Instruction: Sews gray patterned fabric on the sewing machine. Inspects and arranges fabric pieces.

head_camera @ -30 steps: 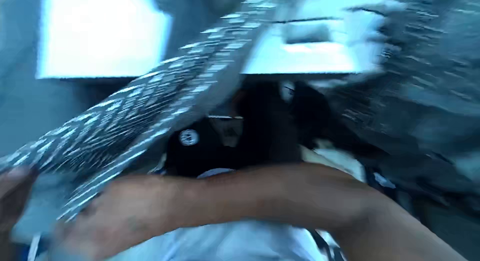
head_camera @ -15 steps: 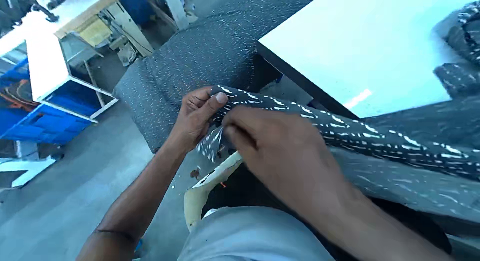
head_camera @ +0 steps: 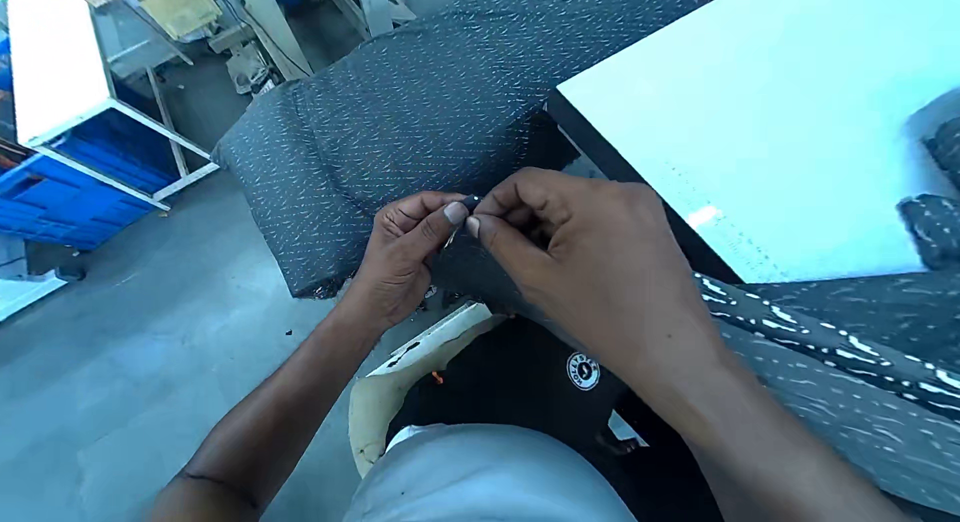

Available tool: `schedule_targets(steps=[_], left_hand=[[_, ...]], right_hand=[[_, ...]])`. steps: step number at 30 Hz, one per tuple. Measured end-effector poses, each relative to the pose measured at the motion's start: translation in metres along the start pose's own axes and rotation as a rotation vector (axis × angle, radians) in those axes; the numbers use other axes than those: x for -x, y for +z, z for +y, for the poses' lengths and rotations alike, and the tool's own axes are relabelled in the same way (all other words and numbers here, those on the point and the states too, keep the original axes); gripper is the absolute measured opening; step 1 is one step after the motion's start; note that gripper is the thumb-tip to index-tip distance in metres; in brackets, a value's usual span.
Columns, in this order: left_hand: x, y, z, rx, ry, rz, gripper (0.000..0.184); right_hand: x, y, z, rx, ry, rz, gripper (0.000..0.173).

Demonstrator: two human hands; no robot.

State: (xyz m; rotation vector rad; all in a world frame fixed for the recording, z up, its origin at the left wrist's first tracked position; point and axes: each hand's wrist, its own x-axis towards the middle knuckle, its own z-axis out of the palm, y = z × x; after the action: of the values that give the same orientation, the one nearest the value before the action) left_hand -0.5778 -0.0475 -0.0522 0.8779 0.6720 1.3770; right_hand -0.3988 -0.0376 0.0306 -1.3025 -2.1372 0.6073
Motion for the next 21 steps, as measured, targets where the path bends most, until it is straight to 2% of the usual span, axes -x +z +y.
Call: schedule_targets(steps=[4,7,10,16,21], left_hand=[[0.000,0.000,0.000,0.035,-0.015,-0.020,0.018],[-0.002,-0.004,0.000,0.067,-0.012,-0.082,0.032],[-0.004,-0.007,0.000,-0.032,0.065,-0.154,0.041],[-0.007,0.004,0.003,-0.144,0.164,-0.059,0.015],[-0.020,0.004,0.007,-0.188,0.167,-0.020,0.011]], right_hand=[[-0.003,-0.004,0.002,-0.044,0.028,0.017,0.008],[-0.005,-0.003,0.005,-0.051,0.055,0.040,0.009],[-0.007,-0.003,0.005,-0.046,0.060,0.050,0.008],[-0.009,-0.001,0.001,-0.055,0.054,0.089,0.013],[0.023,-0.027,0.017,0.159,-0.029,0.156,0.021]])
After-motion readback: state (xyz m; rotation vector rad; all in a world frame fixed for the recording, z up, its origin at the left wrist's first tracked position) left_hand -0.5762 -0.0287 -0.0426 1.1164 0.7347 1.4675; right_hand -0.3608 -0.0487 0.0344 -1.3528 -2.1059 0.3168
